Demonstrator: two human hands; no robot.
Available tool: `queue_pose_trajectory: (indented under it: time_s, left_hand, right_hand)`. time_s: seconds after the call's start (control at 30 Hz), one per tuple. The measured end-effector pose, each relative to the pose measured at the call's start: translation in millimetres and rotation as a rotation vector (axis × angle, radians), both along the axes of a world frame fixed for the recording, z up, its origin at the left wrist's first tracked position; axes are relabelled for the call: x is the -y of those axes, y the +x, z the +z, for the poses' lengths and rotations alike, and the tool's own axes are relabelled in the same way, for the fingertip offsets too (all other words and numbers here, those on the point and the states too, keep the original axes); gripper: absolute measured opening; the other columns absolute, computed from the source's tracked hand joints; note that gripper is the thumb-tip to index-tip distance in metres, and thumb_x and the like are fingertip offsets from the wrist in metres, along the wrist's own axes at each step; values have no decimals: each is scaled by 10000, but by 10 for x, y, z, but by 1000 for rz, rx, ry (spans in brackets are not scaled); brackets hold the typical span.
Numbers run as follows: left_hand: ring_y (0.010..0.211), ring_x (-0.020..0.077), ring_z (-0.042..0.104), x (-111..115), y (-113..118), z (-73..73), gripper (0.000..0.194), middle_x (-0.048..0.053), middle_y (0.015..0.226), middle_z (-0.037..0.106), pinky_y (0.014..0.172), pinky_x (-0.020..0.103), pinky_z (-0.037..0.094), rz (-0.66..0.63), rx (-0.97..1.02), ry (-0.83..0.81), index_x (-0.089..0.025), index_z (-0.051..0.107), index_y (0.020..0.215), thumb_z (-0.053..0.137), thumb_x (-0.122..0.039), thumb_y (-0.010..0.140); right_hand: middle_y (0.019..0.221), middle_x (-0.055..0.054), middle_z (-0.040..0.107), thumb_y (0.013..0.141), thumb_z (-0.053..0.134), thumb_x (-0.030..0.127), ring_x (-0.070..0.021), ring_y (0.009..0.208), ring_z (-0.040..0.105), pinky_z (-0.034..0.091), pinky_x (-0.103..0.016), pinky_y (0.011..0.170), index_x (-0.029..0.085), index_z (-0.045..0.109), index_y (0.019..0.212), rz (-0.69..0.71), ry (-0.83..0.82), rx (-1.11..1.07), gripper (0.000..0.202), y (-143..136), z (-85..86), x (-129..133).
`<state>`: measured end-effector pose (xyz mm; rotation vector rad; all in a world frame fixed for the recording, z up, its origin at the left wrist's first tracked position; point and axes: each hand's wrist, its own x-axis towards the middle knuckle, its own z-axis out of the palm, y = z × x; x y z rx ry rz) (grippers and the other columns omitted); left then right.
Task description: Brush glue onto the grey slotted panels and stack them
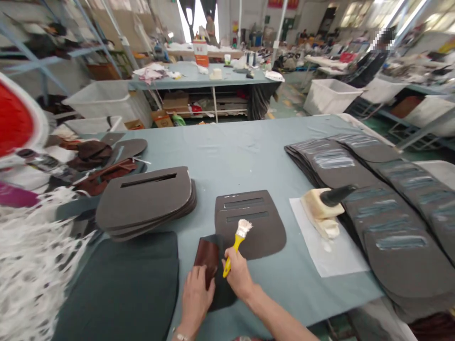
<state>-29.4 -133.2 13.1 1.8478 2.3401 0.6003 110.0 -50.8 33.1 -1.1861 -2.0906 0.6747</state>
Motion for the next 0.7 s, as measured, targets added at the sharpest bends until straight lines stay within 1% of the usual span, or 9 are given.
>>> queue_pose_trajectory:
  time_s: [0.1, 0.2, 0.27, 0.33, 0.43, 0.5, 0.6, 0.63, 0.7]
  left_hand:
    - [836, 214, 568, -39, 12, -68, 209, 71, 832, 609, 783, 336, 436, 22, 53, -19, -178, 609, 866, 419, -261, 839]
    - [747, 198, 594, -72, -195, -39, 207, 28, 768, 626, 709, 301, 448, 117, 367, -90, -195, 593, 811, 467, -359, 804]
    - [694, 186, 604, -104, -325, 19, 262, 0, 717, 631, 662, 278, 452, 192, 636, -119, -201, 575, 801, 493, -449, 780]
    - [690, 187, 609, -162, -364, 68, 321, -10, 674, 628, 670, 277, 458, 213, 833, -124, -197, 560, 809, 506, -511, 766]
    - [748, 208, 628, -319, -210, 65, 391, 15, 697, 648, 746, 320, 477, 157, 1029, -140, -178, 545, 886, 506, -548, 764]
    - [866, 238, 639, -445, -29, 16, 476, 71, 837, 678, 825, 372, 477, 180, 1068, -154, -161, 529, 989, 500, -576, 756]
    - [1091, 281, 577, -583, 199, -81, 580, 157, 1130, 622, 943, 432, 428, 298, 920, -169, -156, 479, 1131, 535, -574, 733]
    - [1127, 284, 558, -606, 244, -110, 578, 165, 1174, 600, 961, 439, 418, 306, 862, -168, -160, 463, 1155, 546, -547, 734]
    - [1138, 282, 555, -624, 289, -158, 532, 165, 1182, 592, 956, 438, 426, 260, 785, -156, -162, 436, 1176, 534, -473, 755]
  right_hand:
    - [754, -19, 520, 797, 413, 89, -133, 637, 498, 380, -208, 578, 210, 464, 865, 28, 48, -18, 148, -58, 36, 62]
    - [761, -17, 522, 791, 426, 94, -132, 657, 507, 384, -210, 594, 206, 458, 865, -62, 48, -52, 138, 76, 85, -25]
    - [762, -12, 527, 787, 444, 110, -135, 671, 518, 387, -215, 611, 208, 450, 866, -170, 29, -57, 126, 312, 108, -158]
    - [764, -6, 533, 783, 467, 137, -138, 671, 525, 383, -222, 616, 210, 445, 869, -278, 10, -13, 115, 628, 97, -323]
    - [743, 3, 535, 789, 469, 170, -141, 629, 518, 351, -229, 585, 208, 450, 878, -419, -5, 141, 99, 1119, 1, -571]
    - [715, 7, 528, 791, 439, 152, -142, 600, 508, 324, -230, 563, 203, 454, 885, -484, -7, 233, 108, 1383, -89, -706]
    - [742, -12, 540, 774, 401, 97, -148, 642, 521, 319, -230, 574, 192, 455, 891, -512, 27, 299, 160, 1633, -209, -847]
    - [764, -22, 545, 770, 397, 86, -151, 663, 525, 321, -229, 579, 188, 456, 893, -516, 43, 312, 171, 1681, -239, -880]
    - [790, -35, 544, 768, 399, 72, -151, 680, 521, 322, -227, 582, 182, 462, 904, -526, 68, 336, 186, 1738, -289, -934]
